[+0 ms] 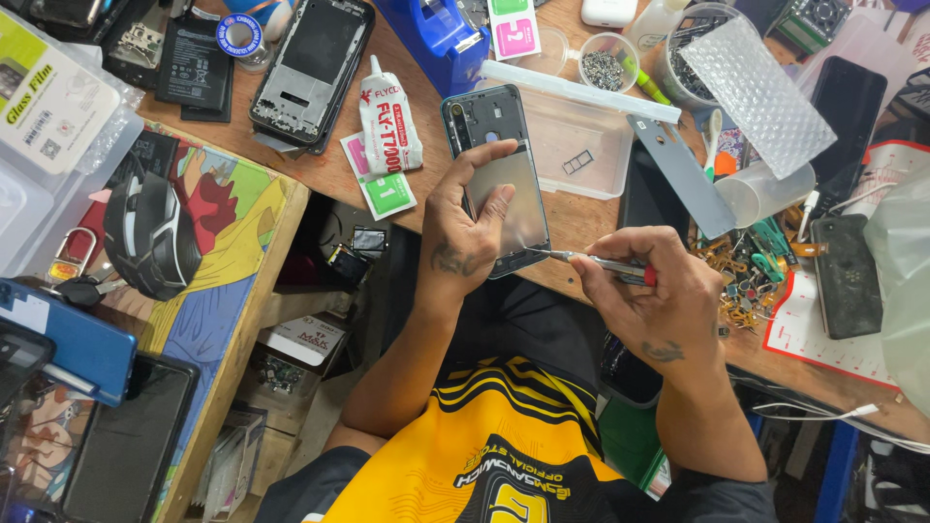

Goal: The person holds a smartphone and uses a small screwdriver to remove screws from the back of the device. They continue to unscrew and remove components from the rear camera area while handling the phone with both hands.

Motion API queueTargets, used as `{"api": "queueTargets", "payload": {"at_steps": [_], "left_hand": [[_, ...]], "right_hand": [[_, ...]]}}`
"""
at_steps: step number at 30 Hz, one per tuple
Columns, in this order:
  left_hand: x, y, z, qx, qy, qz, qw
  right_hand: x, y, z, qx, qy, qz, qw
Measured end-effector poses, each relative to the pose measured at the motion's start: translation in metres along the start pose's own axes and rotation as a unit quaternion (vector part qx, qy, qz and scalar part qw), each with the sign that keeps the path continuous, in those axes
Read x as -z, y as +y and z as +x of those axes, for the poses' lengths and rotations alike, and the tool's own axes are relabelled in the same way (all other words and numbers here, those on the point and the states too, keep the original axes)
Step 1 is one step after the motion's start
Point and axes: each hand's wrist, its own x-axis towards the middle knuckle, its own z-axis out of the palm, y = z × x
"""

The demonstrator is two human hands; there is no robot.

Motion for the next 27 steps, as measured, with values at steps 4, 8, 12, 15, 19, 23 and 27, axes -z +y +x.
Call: {"api": "queueTargets", "payload": {"at_steps": [4, 8, 12, 15, 19, 23, 27], "left_hand": [[-0.005, 0.000, -0.001, 0.073, -0.004, -0.032, 0.997], [-0.007, -0.003, -0.001, 0.035, -0.002, -0.023, 0.999], [-0.006, -0.007, -0.002, 0.054, 0.006, -0.012, 0.998], [-0.003, -0.008, -0.002, 0.047, 0.013, -0.002, 0.999], [-0.001, -0.011, -0.002, 0.045, 0.017, 0.006, 0.999], [-0.002, -0.010, -0.002, 0.049, 0.015, 0.019, 0.998], [-0.001, -0.011, -0.001, 0.058, 0.017, -0.006, 0.998]], "right_hand": [[0.002, -0.004, 0.006, 0.034, -0.015, -0.034, 0.999], [0.012, -0.008, 0.011, 0.090, -0.053, -0.026, 0.994], [0.006, -0.008, 0.010, 0.108, -0.077, -0.067, 0.989], [0.003, -0.007, 0.006, 0.080, -0.089, -0.086, 0.989], [-0.006, -0.005, 0.001, 0.115, -0.050, -0.056, 0.990], [-0.013, -0.004, 0.005, 0.056, -0.065, -0.078, 0.993], [-0.011, -0.007, 0.006, 0.105, -0.026, -0.047, 0.993]]}}
